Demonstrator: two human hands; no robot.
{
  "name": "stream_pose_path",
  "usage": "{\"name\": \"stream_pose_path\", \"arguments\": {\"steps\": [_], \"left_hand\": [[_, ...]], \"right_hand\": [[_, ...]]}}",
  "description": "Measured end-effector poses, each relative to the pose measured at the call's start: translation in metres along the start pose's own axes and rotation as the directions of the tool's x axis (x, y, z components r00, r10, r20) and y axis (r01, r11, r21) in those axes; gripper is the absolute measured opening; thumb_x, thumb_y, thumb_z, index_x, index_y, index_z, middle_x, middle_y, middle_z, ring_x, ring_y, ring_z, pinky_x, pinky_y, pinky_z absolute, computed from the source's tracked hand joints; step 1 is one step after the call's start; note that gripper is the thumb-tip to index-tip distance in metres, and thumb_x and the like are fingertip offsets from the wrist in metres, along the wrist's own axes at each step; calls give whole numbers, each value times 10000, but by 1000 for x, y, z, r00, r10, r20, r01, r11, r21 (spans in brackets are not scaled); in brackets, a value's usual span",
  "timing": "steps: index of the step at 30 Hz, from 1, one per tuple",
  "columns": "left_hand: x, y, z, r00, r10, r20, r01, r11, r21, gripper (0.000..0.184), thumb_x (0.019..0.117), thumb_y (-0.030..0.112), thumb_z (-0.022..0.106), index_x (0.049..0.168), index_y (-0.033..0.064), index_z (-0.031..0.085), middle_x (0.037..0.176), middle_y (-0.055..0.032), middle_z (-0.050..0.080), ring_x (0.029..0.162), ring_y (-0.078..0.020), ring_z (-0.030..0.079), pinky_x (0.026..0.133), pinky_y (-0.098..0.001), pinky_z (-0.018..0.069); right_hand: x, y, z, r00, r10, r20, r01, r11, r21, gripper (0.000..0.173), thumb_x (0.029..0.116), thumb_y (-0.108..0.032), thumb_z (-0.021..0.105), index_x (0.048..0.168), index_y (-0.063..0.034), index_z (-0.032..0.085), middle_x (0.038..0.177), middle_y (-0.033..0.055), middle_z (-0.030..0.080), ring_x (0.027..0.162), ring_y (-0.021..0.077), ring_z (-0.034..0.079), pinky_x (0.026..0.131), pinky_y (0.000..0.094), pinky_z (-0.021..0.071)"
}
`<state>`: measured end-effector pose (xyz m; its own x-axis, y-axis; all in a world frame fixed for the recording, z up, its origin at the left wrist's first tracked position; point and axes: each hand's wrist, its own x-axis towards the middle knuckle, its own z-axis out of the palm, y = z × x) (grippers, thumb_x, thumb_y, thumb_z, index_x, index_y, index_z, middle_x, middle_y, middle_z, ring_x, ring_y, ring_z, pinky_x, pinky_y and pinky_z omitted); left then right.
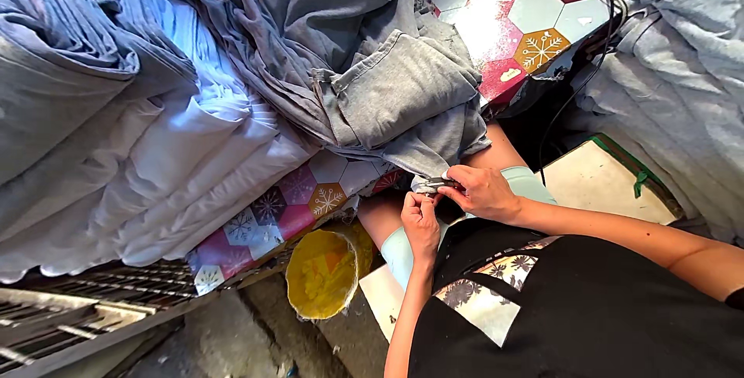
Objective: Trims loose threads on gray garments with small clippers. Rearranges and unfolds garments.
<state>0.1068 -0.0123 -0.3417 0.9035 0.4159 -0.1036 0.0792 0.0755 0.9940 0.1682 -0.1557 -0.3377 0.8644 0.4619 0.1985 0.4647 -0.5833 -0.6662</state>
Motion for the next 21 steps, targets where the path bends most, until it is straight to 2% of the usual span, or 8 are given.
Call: {"name": "stream_pose_path", "arguments": {"steps": [4, 8, 11, 14, 16, 17, 18, 21], "left_hand": [[1, -1, -2, 1000, -17, -3, 17, 999, -49, 231, 956, -41, 416, 792, 97, 502, 696, 53, 589, 676, -35, 620, 697, -230, 562], [-1, 14, -9, 990, -121, 67, 123, 992, -30, 196, 986, -49, 389, 856, 34, 510, 828, -44, 693, 787, -141, 736, 783, -328, 642], [4, 35, -49, 984, -166, 72, 148, 968, 201, 139, 1031, -11, 405, 962, -50, 520, 1024, -161, 760, 895, -222, 770, 799, -373, 641], [16, 42, -130, 961, -11, -276, 220, 633, 742, 263, 1026, 87, 482, 1129, -126, 598, 1125, -233, 708, 995, -305, 723, 873, -453, 587], [19, 41, -172, 899, 27, -437, 402, 344, 849, 503, 1009, 179, 582, 1380, -152, 504, 1455, -411, 418, 1324, -560, 463, 1091, -638, 386], [18, 42, -179, 900, -7, -436, 416, 308, 855, 591, 1009, 229, 620, 1427, -154, 457, 1509, -445, 315, 1380, -609, 366, 1121, -669, 330], [17, 45, -172, 928, -48, -369, 361, 363, 859, 552, 1011, 240, 630, 1372, -162, 516, 1448, -445, 399, 1344, -593, 422, 1113, -658, 356], [13, 38, -105, 949, -310, -52, 291, 803, 521, 306, 1081, 148, 480, 1179, -76, 664, 1153, -155, 712, 1081, -184, 678, 974, -346, 533]], "right_hand": [[3, 8, 0, 991, 61, 115, -81, 981, 177, 493, 913, -461, 725, 1129, -18, 701, 913, 108, 699, 754, 244, 676, 635, 470, 541], [11, 21, 16, 981, 70, 179, -137, 909, 394, 218, 881, -218, 782, 904, -15, 707, 817, 77, 660, 720, 172, 621, 662, 399, 515], [14, 17, 18, 981, 107, 162, -167, 891, 421, 99, 907, -87, 713, 865, 2, 701, 775, 83, 650, 692, 163, 606, 657, 378, 509], [17, 14, 13, 975, 139, 174, -199, 896, 397, 76, 898, -78, 699, 862, -12, 694, 741, 71, 631, 663, 157, 585, 629, 374, 489], [17, 10, 11, 971, 155, 184, -218, 888, 404, 72, 898, -80, 701, 860, -19, 694, 724, 57, 619, 643, 139, 568, 609, 353, 478], [17, 7, 10, 968, 165, 188, -231, 879, 416, 77, 900, -85, 702, 854, -25, 692, 709, 46, 609, 631, 125, 556, 599, 335, 469], [18, 3, 9, 966, 176, 191, -243, 869, 431, 86, 902, -94, 704, 847, -29, 690, 691, 33, 597, 619, 108, 545, 591, 316, 459], [20, -7, 6, 965, 179, 190, -248, 850, 465, 109, 902, -120, 706, 829, -44, 676, 649, -2, 559, 583, 64, 507, 560, 270, 424]]}}
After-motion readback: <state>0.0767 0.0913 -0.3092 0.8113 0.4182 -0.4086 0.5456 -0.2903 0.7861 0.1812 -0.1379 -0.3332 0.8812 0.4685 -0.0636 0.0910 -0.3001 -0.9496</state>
